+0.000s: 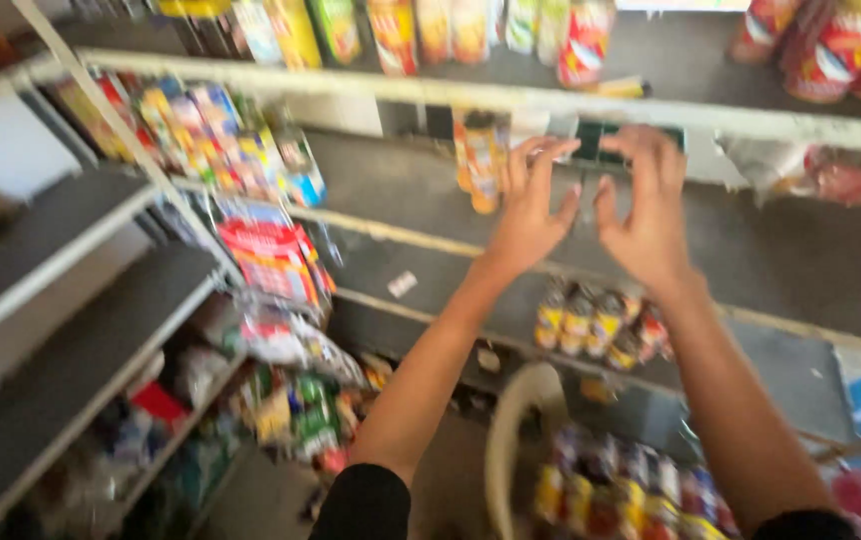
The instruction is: The person organizes canned goods on metal shelves in a small store. They pick up cans from a plastic chair and place them onto the shelves, stacking them vertically and aligning them in rows. The person handles various brands of canned sardines and other food items.
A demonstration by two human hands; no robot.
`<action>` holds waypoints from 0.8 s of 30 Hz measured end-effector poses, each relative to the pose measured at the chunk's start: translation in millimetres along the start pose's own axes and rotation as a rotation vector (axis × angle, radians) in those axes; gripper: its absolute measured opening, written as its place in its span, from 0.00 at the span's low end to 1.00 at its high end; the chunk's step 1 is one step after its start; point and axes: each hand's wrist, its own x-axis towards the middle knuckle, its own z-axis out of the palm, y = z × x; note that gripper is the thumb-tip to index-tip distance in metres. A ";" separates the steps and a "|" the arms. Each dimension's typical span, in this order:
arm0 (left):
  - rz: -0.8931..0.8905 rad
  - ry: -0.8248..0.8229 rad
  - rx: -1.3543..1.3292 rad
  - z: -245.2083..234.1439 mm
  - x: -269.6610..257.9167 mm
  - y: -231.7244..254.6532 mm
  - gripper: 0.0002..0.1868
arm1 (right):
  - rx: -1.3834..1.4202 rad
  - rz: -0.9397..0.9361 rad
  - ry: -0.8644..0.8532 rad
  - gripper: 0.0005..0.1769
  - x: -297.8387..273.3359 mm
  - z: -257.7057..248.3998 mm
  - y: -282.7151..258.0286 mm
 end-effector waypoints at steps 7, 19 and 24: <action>0.094 -0.051 0.000 -22.3 96.2 -107.5 0.27 | -0.211 0.021 0.145 0.29 120.6 64.6 44.6; 0.294 0.120 0.315 -33.8 88.1 -107.3 0.29 | -0.316 0.243 -0.199 0.42 128.7 68.1 59.4; 0.256 0.103 0.443 -30.8 82.4 -108.1 0.27 | 0.197 0.291 -0.089 0.27 116.3 43.4 107.4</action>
